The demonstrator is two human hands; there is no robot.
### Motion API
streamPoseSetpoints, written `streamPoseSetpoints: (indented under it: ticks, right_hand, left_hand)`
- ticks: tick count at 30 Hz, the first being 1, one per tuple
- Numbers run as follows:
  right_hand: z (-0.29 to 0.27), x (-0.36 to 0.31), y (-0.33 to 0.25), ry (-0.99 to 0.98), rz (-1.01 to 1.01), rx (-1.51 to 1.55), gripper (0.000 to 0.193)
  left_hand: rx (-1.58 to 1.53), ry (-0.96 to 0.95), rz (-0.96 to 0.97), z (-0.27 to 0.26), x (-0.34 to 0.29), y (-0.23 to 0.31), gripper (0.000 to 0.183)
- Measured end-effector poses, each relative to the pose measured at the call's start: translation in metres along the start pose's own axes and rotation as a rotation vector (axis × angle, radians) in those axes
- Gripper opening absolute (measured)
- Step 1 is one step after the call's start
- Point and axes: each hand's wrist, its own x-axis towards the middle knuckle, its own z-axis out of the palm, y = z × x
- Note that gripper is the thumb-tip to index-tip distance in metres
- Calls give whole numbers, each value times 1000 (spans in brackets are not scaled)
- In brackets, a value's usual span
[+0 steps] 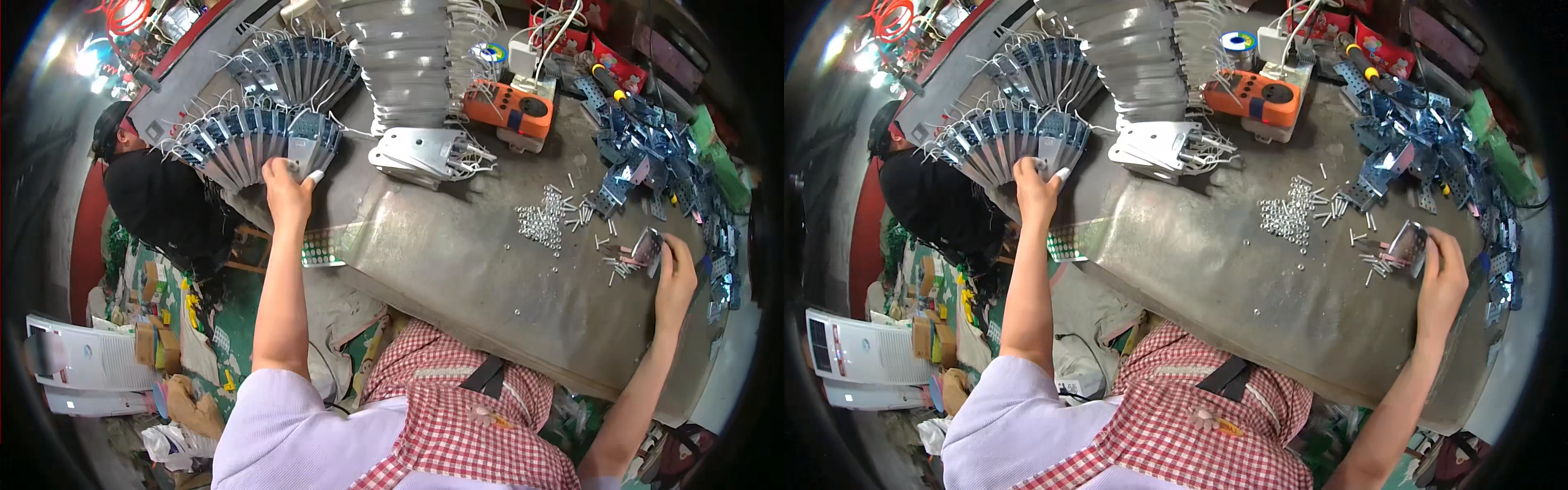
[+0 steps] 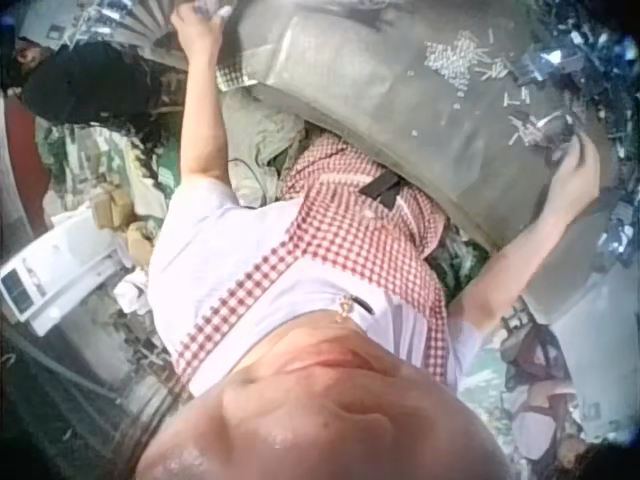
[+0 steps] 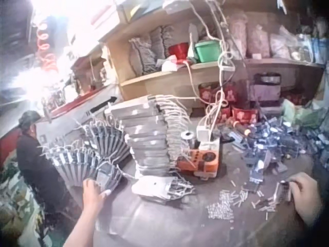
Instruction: Assemble metal and plastic components for an electronic device using screws and a power driver.
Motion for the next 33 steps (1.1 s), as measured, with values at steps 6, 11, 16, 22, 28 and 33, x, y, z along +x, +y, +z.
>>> streamPoseSetpoints:
  ticks: [6,11,16,22,28,33]
  right_hand:
    - [-18,-57,-62,-636,-23,428,13]
    - [10,-80,-64,-403,-135,248,10]
    - [9,-80,-60,-409,-141,291,12]
    - [-8,-104,-42,-146,-73,205,14]
    - [5,-99,-67,-95,-104,383,18]
    - [15,-86,-77,-186,-58,458,12]
  left_hand:
    - [16,-167,-195,-16,-10,-2,43]
    - [102,-11,-20,-17,-14,36,48]
    - [-352,-408,725,-20,2,156,65]
    - [-385,-502,636,-1,-4,154,56]
    - [-1856,-1477,-729,-44,-85,209,45]
    - [-1436,-1652,-429,-43,-158,224,46]
